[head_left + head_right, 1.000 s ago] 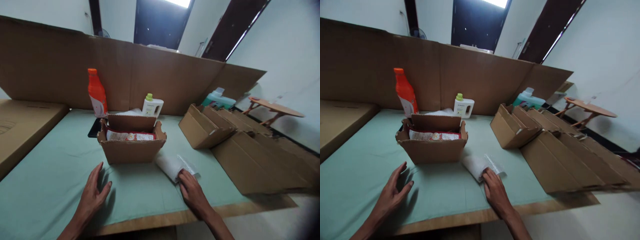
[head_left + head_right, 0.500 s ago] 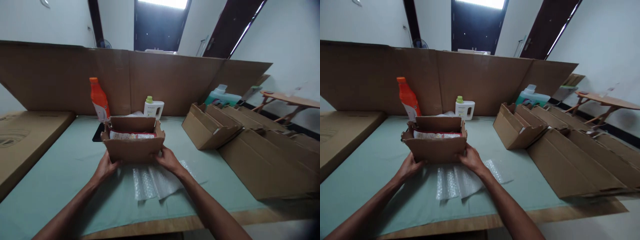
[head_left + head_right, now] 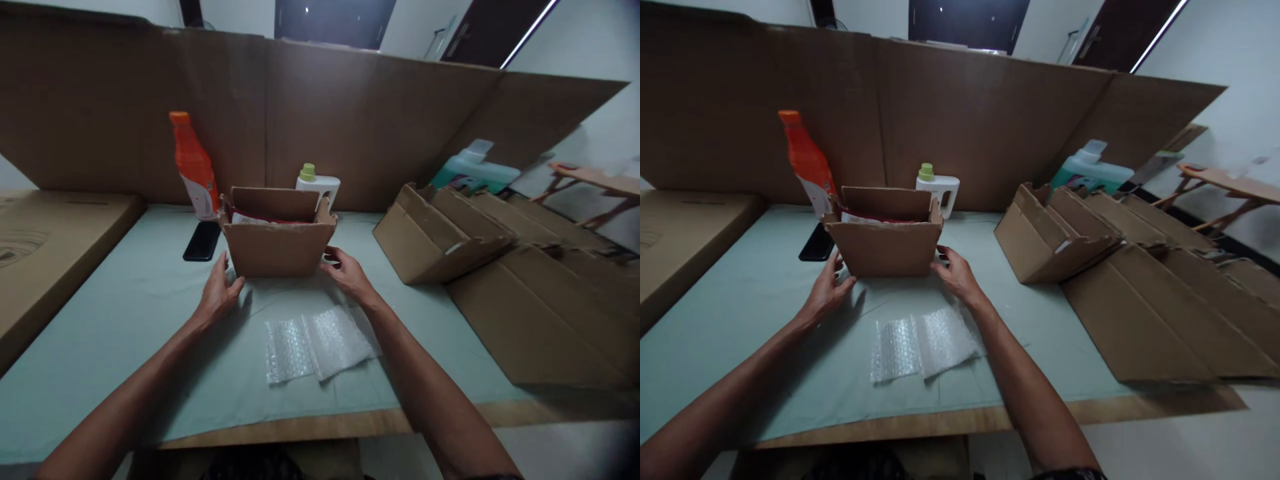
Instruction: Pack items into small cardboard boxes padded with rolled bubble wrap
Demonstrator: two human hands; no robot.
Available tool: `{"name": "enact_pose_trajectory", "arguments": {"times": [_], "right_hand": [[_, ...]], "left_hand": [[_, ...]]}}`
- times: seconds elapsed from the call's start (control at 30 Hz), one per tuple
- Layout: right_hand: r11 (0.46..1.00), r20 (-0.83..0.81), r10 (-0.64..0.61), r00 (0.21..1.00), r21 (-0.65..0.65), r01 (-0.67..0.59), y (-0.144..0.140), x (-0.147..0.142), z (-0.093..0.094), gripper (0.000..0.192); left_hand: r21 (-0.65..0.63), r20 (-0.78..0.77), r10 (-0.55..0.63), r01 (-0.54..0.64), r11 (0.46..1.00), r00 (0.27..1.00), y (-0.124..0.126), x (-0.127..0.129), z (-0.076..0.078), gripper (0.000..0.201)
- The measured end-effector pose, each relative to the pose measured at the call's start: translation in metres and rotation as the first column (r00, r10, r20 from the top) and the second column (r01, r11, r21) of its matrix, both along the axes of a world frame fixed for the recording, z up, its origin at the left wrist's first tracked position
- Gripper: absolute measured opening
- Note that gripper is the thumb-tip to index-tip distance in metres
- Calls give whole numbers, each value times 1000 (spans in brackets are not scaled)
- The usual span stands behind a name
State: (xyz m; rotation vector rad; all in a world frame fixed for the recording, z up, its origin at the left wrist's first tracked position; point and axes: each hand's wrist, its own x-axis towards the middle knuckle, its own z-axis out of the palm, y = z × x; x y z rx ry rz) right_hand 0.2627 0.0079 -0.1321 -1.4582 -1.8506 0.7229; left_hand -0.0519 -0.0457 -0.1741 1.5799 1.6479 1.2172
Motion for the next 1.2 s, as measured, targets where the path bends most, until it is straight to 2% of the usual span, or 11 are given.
{"name": "enact_pose_trajectory", "arguments": {"times": [0.07, 0.13, 0.27, 0.47, 0.57, 0.63, 0.8, 0.9, 1.07, 1.13, 1.2], "right_hand": [[999, 37, -43, 998, 17, 42, -28, 31, 0, 41], [995, 127, -101, 987, 12, 101, -59, 65, -5, 39], [977, 269, -204, 941, -2, 212, -107, 105, -28, 35], [921, 375, -390, 841, 151, 360, -132, 95, -55, 36], [931, 395, -361, 845, 203, 304, -131, 82, -50, 18], [942, 396, -316, 862, 238, 236, -125, 71, -42, 15], [945, 365, -161, 917, 325, 37, -94, 19, -20, 20], [928, 331, -85, 940, 370, -46, -77, -12, -16, 33], [944, 233, -247, 941, 279, 179, -70, -11, -30, 46], [953, 243, -253, 936, 230, 198, -75, -3, -38, 45], [969, 269, -194, 943, 202, 142, -83, 0, -45, 39]], "left_hand": [[-2, -150, -33, 33, 999, 988, -33, -7, -3, 65], [-4, -286, -144, 149, 989, 947, -64, -7, -8, 53], [-7, -466, -261, 292, 956, 845, -98, 24, -16, 47], [18, -584, -319, 405, 914, 747, -91, 97, 1, 60], [-98, -613, -446, 498, 862, 652, -89, 113, 10, 45], [-149, -621, -475, 501, 853, 624, -96, 110, 9, 29], [-81, -551, -366, 389, 918, 750, -139, 70, -9, 30], [-43, -489, -299, 319, 947, 819, -162, 48, -17, 30], [-21, -405, -248, 262, 965, 880, -173, 37, -17, 30], [-30, -374, -275, 285, 958, 886, -172, 39, -15, 29], [-38, -349, -299, 305, 952, 888, -169, 42, -13, 29]]}}
